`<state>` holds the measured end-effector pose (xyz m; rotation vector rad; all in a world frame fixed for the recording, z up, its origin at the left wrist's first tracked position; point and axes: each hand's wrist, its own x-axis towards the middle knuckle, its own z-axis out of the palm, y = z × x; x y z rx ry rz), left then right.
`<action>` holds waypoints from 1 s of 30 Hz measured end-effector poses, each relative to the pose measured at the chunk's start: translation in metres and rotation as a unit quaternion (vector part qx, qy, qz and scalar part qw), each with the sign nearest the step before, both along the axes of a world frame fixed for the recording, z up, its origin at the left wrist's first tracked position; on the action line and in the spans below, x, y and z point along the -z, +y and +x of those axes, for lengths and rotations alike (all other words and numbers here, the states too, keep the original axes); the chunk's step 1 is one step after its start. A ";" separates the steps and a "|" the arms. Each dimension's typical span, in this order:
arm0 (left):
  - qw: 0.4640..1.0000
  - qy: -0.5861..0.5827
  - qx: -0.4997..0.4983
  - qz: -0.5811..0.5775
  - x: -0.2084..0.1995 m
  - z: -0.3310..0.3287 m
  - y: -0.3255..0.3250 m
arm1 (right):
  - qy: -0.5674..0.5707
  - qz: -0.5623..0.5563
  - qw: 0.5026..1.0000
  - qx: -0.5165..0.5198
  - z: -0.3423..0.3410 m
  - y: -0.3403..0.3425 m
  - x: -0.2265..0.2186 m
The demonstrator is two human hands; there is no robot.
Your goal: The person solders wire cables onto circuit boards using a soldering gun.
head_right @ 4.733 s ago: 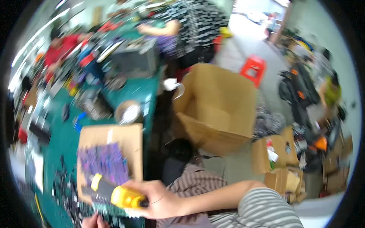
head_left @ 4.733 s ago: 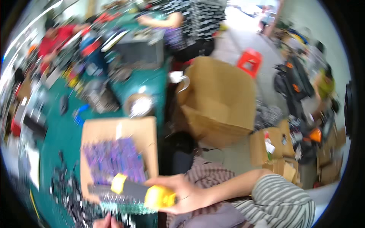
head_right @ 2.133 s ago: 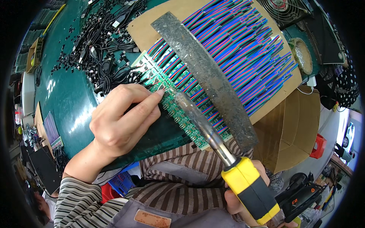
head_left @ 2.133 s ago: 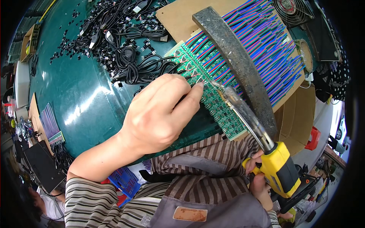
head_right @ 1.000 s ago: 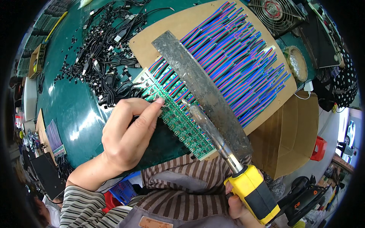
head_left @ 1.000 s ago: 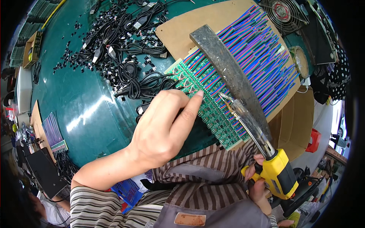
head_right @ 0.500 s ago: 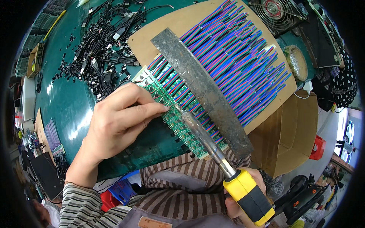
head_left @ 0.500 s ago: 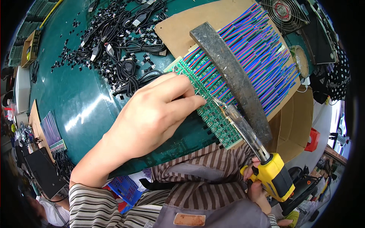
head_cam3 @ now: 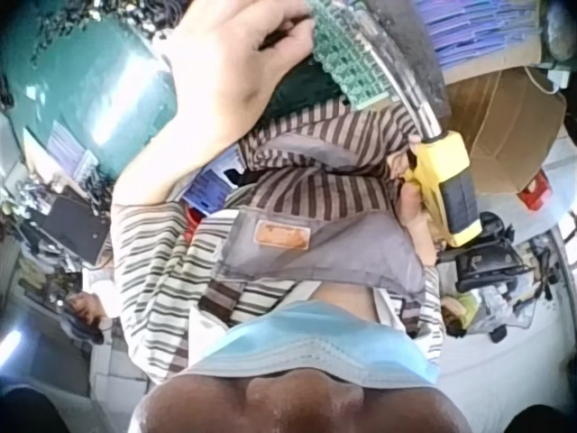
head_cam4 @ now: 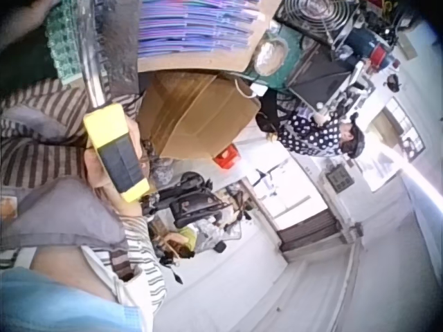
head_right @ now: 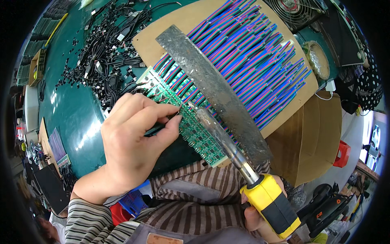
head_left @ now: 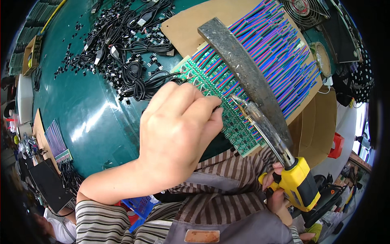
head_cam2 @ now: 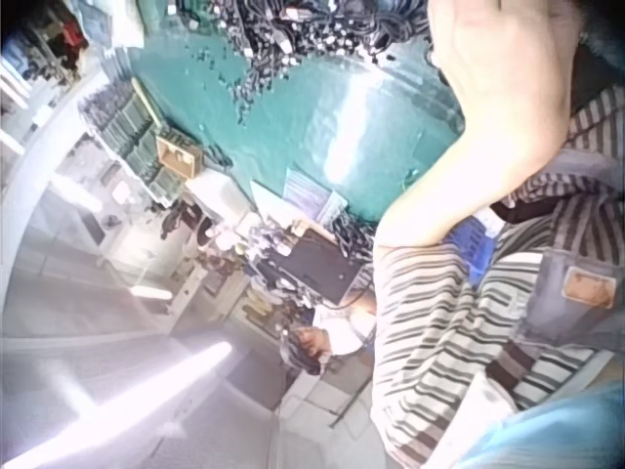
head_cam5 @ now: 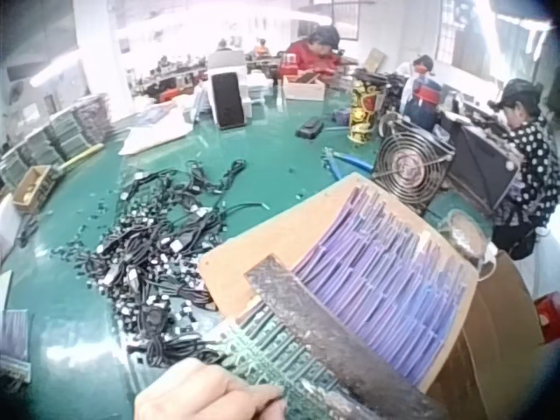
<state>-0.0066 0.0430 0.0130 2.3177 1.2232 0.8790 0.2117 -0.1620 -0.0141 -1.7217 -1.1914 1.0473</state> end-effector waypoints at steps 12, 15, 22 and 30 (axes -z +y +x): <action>0.987 -0.013 -0.012 -0.158 -0.009 0.001 0.001 | 0.146 -0.050 0.981 0.120 -0.009 0.009 -0.019; 0.989 0.012 -0.016 -0.146 -0.010 0.005 0.002 | 0.117 -0.016 0.990 0.077 0.000 0.003 -0.007; 0.989 0.043 0.000 -0.144 -0.010 0.002 0.005 | 0.065 0.047 0.997 0.023 0.008 -0.004 0.005; 0.982 0.048 0.026 -0.183 -0.015 -0.001 0.014 | -0.010 0.006 1.000 -0.015 0.011 -0.010 0.002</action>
